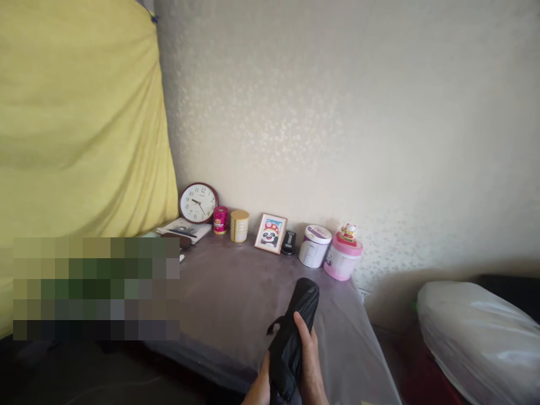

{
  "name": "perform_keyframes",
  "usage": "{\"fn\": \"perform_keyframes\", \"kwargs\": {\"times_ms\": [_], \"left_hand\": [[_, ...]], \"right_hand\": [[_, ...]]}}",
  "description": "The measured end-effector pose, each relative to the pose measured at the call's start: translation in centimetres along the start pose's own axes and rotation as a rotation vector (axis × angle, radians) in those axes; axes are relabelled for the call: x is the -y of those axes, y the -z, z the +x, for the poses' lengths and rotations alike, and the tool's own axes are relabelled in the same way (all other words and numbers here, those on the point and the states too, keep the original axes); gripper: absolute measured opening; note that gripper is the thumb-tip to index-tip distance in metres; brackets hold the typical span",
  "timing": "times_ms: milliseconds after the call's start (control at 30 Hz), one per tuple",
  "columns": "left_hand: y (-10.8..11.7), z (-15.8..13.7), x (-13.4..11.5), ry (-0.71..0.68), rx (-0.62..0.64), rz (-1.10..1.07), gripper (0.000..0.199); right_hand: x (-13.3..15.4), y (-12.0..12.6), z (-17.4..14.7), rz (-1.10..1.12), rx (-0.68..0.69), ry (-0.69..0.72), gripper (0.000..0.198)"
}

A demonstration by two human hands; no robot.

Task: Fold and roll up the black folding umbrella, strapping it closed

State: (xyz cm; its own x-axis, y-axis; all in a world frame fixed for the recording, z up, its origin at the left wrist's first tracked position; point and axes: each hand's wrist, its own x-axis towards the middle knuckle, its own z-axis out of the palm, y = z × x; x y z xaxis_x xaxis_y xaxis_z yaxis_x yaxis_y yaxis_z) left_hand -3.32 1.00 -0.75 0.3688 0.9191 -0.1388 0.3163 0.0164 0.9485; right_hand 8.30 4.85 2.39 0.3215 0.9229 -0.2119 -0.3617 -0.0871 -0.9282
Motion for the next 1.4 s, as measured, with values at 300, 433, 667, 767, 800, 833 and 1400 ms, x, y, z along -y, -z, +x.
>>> {"fn": "perform_keyframes", "kwargs": {"times_ms": [300,433,667,767,800,833,1400], "left_hand": [[0.5,0.2,0.4,-0.102,0.011,0.158,0.098],[0.9,0.1,0.0,-0.086,0.187,-0.091,0.086],[0.2,-0.1,0.5,-0.081,-0.066,0.403,0.095],[1.0,-0.3,-0.6,-0.121,-0.028,0.245,0.102],[1.3,-0.3,-1.1,-0.102,-0.004,0.147,0.104],[1.5,-0.2,-1.5,-0.024,0.034,0.045,0.100],[0.4,2.3,0.7,-0.061,-0.137,0.779,0.077]], "right_hand": [[-0.7,-0.2,0.6,0.035,-0.078,-0.026,0.058],[-0.7,0.1,0.6,0.049,-0.028,-0.044,0.061],[-1.1,0.1,0.4,-0.027,-0.074,0.049,0.059],[-1.7,0.2,0.4,0.003,-0.060,0.022,0.058],[-1.8,0.3,0.4,0.007,-0.053,0.019,0.057],[-1.9,0.4,0.5,0.005,-0.048,0.018,0.057],[-3.8,4.6,2.8,-0.669,-0.032,0.574,0.040]]}}
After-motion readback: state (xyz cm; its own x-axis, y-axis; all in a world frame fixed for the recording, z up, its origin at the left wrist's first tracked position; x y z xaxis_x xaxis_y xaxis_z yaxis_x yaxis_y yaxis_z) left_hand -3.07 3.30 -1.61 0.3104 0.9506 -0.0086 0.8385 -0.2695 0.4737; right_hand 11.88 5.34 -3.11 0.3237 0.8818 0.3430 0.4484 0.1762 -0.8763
